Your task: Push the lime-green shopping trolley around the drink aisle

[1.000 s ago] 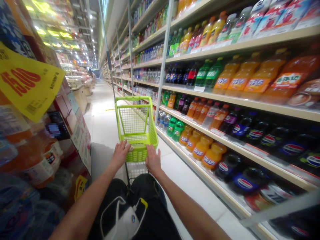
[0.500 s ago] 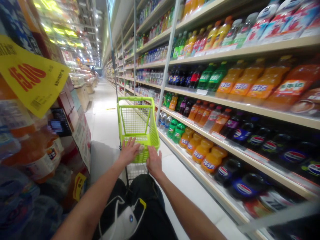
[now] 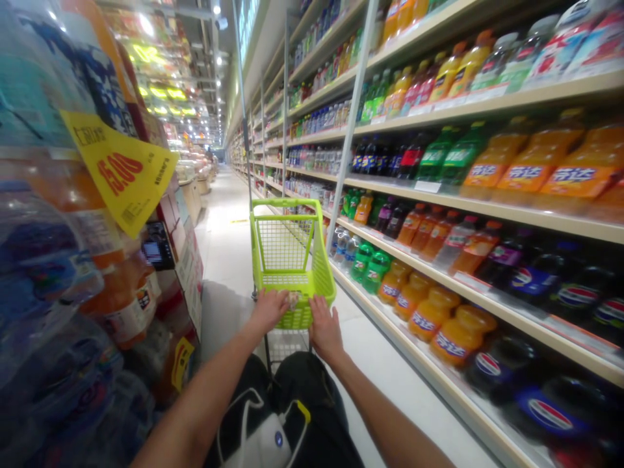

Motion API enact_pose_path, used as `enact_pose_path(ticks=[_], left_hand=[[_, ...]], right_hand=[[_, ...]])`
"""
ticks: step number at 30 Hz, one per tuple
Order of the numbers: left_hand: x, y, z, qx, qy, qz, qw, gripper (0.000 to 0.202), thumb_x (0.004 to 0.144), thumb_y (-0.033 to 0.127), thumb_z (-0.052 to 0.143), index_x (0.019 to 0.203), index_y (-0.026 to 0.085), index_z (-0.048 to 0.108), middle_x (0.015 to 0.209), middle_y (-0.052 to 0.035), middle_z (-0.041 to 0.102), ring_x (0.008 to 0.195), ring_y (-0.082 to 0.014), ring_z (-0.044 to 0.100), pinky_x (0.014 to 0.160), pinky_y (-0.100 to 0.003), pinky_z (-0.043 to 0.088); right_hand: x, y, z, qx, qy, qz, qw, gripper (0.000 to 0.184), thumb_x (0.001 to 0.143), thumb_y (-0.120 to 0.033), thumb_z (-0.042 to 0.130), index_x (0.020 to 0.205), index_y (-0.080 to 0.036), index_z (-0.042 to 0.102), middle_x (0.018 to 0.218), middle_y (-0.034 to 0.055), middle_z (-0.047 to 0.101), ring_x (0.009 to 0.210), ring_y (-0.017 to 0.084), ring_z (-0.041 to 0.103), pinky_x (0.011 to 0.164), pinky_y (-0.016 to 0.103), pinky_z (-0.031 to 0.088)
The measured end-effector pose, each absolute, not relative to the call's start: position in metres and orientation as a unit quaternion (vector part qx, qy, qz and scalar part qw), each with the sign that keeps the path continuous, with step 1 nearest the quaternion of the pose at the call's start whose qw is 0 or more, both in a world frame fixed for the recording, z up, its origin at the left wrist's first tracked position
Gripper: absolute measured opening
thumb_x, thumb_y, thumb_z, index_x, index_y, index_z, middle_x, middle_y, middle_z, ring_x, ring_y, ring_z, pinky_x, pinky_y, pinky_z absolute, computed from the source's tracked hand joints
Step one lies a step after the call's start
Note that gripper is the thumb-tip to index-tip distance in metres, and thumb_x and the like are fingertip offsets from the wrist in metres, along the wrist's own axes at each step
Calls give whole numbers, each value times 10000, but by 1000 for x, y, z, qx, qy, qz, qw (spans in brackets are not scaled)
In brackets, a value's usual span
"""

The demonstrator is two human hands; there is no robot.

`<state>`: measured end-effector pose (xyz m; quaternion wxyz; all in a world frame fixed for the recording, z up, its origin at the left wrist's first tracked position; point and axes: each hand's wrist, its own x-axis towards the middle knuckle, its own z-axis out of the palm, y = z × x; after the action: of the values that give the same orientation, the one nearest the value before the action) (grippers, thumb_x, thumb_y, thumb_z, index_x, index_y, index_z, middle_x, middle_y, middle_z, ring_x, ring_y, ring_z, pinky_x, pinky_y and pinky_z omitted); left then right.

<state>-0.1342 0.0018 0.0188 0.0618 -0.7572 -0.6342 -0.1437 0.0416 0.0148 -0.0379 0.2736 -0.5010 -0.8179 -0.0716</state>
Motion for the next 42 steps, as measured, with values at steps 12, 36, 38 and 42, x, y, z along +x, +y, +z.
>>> enact_pose_path(ticks=[12, 36, 38, 42], left_hand=[[-97, 2, 14, -737, -655, -160, 35, 247, 849, 272, 441, 1084, 248, 516, 972, -32, 601, 973, -184, 527, 994, -434, 258], [-67, 9, 22, -872, -468, -114, 87, 299, 874, 226, 375, 1167, 234, 436, 1238, -64, 510, 1120, -187, 475, 1044, -495, 194], [-72, 10, 27, -875, -463, -102, 99, 283, 873, 243, 387, 1148, 240, 449, 1152, -50, 554, 1058, -178, 511, 1043, -488, 191], [-79, 15, 33, -870, -472, -95, 103, 270, 868, 264, 396, 1129, 255, 469, 1021, -25, 583, 967, -162, 543, 1041, -481, 183]], right_hand=[[71, 32, -37, -523, -812, -75, 249, 570, 739, -44, 355, 1300, -124, 410, 1401, 99, 353, 1310, 220, 273, 1046, 489, 180], [84, 29, -17, -547, -776, 28, 314, 377, 884, -215, 281, 1148, -176, 547, 1190, 85, 586, 1176, 229, 464, 996, 526, 223], [88, 28, -13, -547, -779, 30, 305, 375, 887, -216, 280, 1147, -174, 546, 1195, 83, 583, 1177, 225, 466, 994, 519, 228], [92, 26, -9, -565, -771, 30, 293, 373, 889, -226, 285, 1156, -170, 539, 1219, 91, 565, 1187, 218, 457, 993, 504, 237]])
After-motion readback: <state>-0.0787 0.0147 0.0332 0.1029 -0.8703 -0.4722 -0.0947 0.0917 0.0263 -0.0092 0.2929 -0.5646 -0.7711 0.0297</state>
